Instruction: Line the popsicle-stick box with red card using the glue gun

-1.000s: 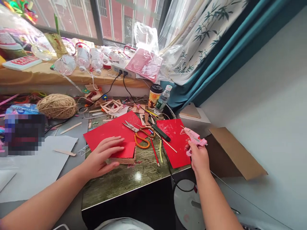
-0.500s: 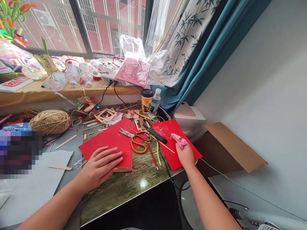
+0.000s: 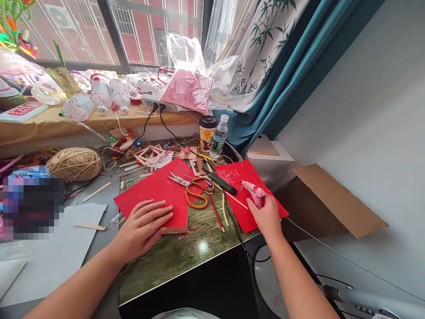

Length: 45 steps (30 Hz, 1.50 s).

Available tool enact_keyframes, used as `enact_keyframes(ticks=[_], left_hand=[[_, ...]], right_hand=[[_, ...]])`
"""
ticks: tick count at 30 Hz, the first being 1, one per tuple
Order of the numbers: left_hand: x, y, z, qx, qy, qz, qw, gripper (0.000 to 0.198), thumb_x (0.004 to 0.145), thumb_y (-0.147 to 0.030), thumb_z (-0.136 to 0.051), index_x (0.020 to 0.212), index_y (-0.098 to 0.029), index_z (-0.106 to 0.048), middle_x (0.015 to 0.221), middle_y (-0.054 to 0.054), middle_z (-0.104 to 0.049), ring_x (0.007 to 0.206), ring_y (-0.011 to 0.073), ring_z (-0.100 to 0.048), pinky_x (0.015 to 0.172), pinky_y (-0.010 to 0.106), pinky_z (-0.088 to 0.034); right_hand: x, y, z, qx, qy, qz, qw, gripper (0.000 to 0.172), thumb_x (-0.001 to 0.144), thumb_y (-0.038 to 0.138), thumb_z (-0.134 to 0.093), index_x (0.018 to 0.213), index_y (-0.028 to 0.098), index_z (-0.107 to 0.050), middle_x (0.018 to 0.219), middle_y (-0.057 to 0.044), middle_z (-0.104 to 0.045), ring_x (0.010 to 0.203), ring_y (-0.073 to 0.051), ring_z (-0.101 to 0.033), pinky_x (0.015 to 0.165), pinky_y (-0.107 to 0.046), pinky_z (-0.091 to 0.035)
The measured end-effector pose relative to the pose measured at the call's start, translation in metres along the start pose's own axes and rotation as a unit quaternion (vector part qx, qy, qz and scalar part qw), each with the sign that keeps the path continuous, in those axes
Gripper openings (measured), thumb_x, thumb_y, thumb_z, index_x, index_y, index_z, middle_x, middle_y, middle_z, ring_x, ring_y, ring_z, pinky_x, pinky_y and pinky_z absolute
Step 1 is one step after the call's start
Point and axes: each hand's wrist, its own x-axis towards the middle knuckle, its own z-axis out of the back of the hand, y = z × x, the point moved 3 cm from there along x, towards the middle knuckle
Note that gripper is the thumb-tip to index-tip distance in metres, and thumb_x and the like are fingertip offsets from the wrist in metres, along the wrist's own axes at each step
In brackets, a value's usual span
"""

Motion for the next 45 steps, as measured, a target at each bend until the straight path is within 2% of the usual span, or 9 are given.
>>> enact_keyframes(ticks=[6, 10, 14, 16, 19, 25, 31, 40, 45], left_hand=[[-0.001, 0.002, -0.001, -0.012, -0.017, -0.005, 1.000, 0.059, 0.098, -0.018, -0.066, 0.154, -0.035, -0.054, 0.144, 0.006, -0.073, 0.139, 0.0298, -0.064, 0.119, 0.052, -0.041], [-0.003, 0.004, 0.001, -0.038, -0.035, 0.017, 0.999, 0.058, 0.097, -0.022, -0.069, 0.152, -0.032, -0.055, 0.145, 0.010, -0.071, 0.140, 0.0327, -0.060, 0.117, 0.055, -0.043], [-0.007, 0.012, 0.003, -0.114, -0.070, 0.124, 0.983, 0.046, 0.102, -0.028, -0.064, 0.148, -0.031, -0.059, 0.156, 0.013, -0.059, 0.148, 0.0349, -0.050, 0.119, 0.057, -0.042], [-0.011, 0.021, 0.001, -0.195, -0.091, 0.204, 0.955, 0.043, 0.107, -0.037, -0.057, 0.148, -0.030, -0.057, 0.160, 0.014, -0.054, 0.151, 0.0347, -0.047, 0.121, 0.057, -0.041], [-0.017, 0.033, -0.005, -0.353, -0.083, 0.285, 0.887, 0.065, 0.102, -0.064, -0.057, 0.154, -0.028, -0.044, 0.161, 0.019, -0.053, 0.151, 0.0369, -0.049, 0.121, 0.059, -0.042], [-0.019, 0.029, -0.016, -0.476, 0.030, 0.311, 0.822, 0.082, 0.087, -0.072, -0.074, 0.153, -0.031, -0.046, 0.165, 0.020, -0.048, 0.150, 0.0398, -0.050, 0.118, 0.056, -0.047], [-0.011, 0.010, -0.021, -0.414, 0.046, 0.259, 0.871, 0.086, 0.079, -0.068, -0.085, 0.149, -0.031, -0.051, 0.175, 0.019, -0.025, 0.163, 0.0456, -0.024, 0.126, 0.064, -0.034], [-0.008, 0.010, -0.023, -0.404, 0.008, 0.252, 0.880, 0.055, 0.092, -0.061, -0.074, 0.134, -0.029, -0.058, 0.160, 0.019, -0.042, 0.154, 0.0412, -0.039, 0.119, 0.059, -0.043], [-0.008, 0.009, -0.022, -0.409, -0.006, 0.238, 0.881, 0.054, 0.093, -0.058, -0.075, 0.136, -0.030, -0.057, 0.161, 0.017, -0.040, 0.154, 0.0404, -0.038, 0.118, 0.057, -0.044]], right_hand=[[-0.051, 0.032, 0.021, -0.010, -0.163, 0.113, 0.980, 0.036, 0.089, 0.044, -0.076, 0.114, 0.021, -0.062, 0.123, -0.016, -0.062, 0.118, -0.036, -0.061, 0.108, -0.057, -0.050], [-0.104, 0.095, -0.013, 0.074, 0.073, 0.270, 0.957, 0.034, 0.093, 0.027, -0.074, 0.124, 0.028, -0.062, 0.127, -0.013, -0.063, 0.124, -0.034, -0.063, 0.112, -0.056, -0.051], [-0.137, 0.137, -0.069, 0.211, 0.253, 0.175, 0.928, 0.084, 0.085, 0.035, -0.087, 0.157, 0.031, -0.044, 0.160, -0.015, -0.050, 0.145, -0.037, -0.054, 0.121, -0.057, -0.048], [-0.141, 0.144, -0.093, 0.270, 0.290, 0.095, 0.913, 0.099, 0.080, 0.035, -0.091, 0.163, 0.032, -0.036, 0.163, -0.015, -0.050, 0.143, -0.036, -0.058, 0.115, -0.055, -0.054], [-0.136, 0.149, -0.112, 0.300, 0.313, 0.067, 0.898, 0.082, 0.082, 0.028, -0.088, 0.155, 0.031, -0.052, 0.151, -0.013, -0.063, 0.132, -0.036, -0.067, 0.106, -0.053, -0.061], [-0.121, 0.146, -0.092, 0.250, 0.263, 0.265, 0.893, 0.057, 0.090, 0.023, -0.081, 0.142, 0.036, -0.061, 0.146, -0.008, -0.066, 0.141, -0.033, -0.061, 0.119, -0.055, -0.051], [-0.121, 0.138, -0.091, 0.227, 0.248, 0.352, 0.874, 0.060, 0.097, 0.022, -0.074, 0.150, 0.041, -0.053, 0.152, -0.006, -0.062, 0.147, -0.031, -0.055, 0.123, -0.056, -0.046], [-0.128, 0.138, -0.091, 0.211, 0.296, 0.339, 0.868, 0.113, 0.075, 0.064, -0.091, 0.168, 0.036, -0.033, 0.169, -0.013, -0.045, 0.157, -0.041, -0.042, 0.129, -0.060, -0.037], [-0.132, 0.144, -0.091, 0.253, 0.284, 0.328, 0.865, 0.092, 0.091, 0.079, -0.064, 0.167, 0.034, -0.037, 0.169, -0.011, -0.045, 0.159, -0.040, -0.038, 0.132, -0.061, -0.031]])
